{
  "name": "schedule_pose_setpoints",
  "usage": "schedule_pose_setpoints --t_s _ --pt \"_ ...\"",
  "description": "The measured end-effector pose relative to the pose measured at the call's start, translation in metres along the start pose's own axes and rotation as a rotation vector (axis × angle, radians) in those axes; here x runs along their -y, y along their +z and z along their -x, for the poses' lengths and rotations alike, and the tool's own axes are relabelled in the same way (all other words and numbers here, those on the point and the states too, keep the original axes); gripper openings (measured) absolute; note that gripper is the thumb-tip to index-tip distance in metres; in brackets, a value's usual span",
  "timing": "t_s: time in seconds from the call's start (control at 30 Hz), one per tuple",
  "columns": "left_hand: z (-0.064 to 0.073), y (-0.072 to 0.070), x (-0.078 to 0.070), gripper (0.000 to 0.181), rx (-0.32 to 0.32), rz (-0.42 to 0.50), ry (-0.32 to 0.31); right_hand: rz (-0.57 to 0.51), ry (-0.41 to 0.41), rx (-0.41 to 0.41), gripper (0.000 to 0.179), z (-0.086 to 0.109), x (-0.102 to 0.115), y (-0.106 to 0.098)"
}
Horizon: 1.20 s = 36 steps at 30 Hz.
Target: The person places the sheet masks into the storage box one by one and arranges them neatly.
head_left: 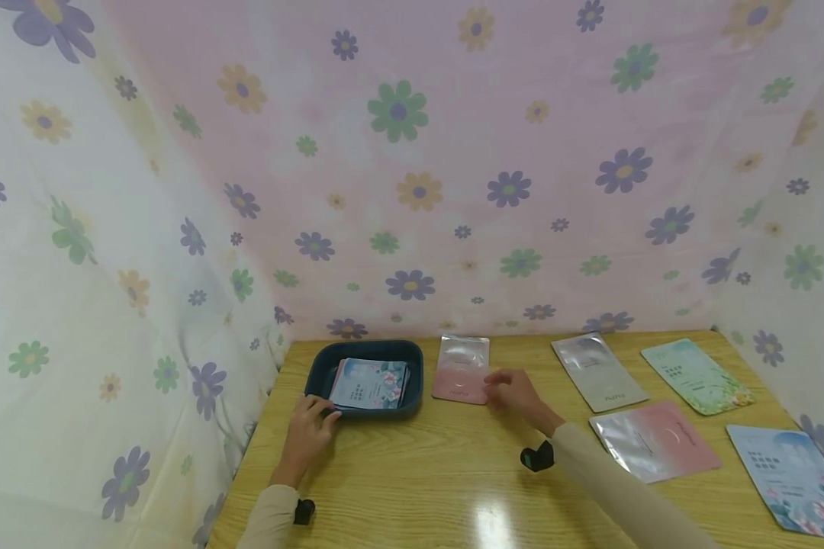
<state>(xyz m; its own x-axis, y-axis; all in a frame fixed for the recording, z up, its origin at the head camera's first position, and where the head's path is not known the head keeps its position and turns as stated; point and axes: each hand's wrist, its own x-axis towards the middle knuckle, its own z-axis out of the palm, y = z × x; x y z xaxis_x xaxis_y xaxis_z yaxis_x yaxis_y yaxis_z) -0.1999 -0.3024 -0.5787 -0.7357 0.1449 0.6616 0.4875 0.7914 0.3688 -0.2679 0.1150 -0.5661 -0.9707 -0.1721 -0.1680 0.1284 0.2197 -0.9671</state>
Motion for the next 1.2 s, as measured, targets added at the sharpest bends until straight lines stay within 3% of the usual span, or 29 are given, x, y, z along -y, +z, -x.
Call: schedule_pose_setpoints --t_s 0.2,0.53,0.67,0.83,1.07,1.2 --pt "-0.001 0.0 -0.001 0.02 -0.009 0.002 0.007 -0.042 0.052 -0.039 0.025 0.004 -0.004 0.005" --pt "0.005 0.0 -0.004 0.019 -0.023 0.006 0.031 -0.111 0.169 -0.281 0.023 0.012 -0.012 0.022" --pt "0.003 -0.001 -0.003 0.018 -0.014 0.006 0.03 -0.136 0.155 -0.358 0.023 0.013 -0.006 0.03" --pt "0.0 0.0 -0.002 0.018 -0.023 -0.008 0.044 -0.088 0.139 -0.428 0.022 0.012 0.001 0.039" --pt "0.0 0.0 -0.002 0.02 -0.033 -0.007 0.068 -0.02 0.118 -0.5 0.024 0.011 0.003 0.046" --pt "0.0 0.001 -0.002 0.019 -0.026 -0.01 0.06 0.047 0.056 -0.508 0.028 0.009 0.001 0.049"
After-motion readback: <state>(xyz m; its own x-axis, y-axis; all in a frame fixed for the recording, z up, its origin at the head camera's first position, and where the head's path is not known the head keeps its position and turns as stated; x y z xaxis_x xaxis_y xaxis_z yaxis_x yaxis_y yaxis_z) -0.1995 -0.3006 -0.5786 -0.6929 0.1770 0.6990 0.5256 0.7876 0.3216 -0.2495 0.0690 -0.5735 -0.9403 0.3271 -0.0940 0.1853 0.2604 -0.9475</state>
